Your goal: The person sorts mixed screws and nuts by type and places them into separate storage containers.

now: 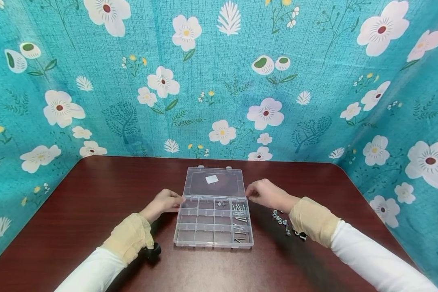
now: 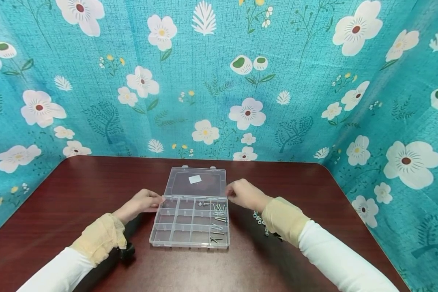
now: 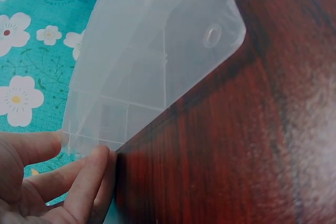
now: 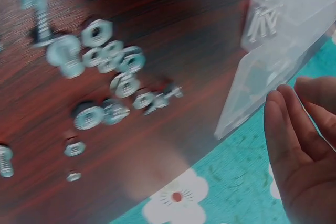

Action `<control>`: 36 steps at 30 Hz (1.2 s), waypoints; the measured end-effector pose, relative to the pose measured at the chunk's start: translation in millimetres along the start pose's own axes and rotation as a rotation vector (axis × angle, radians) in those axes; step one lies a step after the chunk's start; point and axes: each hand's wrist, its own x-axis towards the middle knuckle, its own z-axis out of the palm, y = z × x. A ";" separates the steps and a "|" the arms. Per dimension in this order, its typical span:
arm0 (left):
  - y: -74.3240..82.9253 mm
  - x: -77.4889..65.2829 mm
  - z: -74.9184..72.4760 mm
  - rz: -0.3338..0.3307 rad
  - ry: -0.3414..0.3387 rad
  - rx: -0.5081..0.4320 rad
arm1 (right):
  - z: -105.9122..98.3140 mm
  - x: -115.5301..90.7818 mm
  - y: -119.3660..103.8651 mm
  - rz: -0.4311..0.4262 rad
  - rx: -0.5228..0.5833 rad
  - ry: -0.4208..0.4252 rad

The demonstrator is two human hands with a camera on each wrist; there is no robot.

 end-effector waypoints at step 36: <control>1.4 -1.1 0.3 -0.003 -0.010 -0.016 | 20.4 -11.7 37.7 0.146 -0.027 -0.065</control>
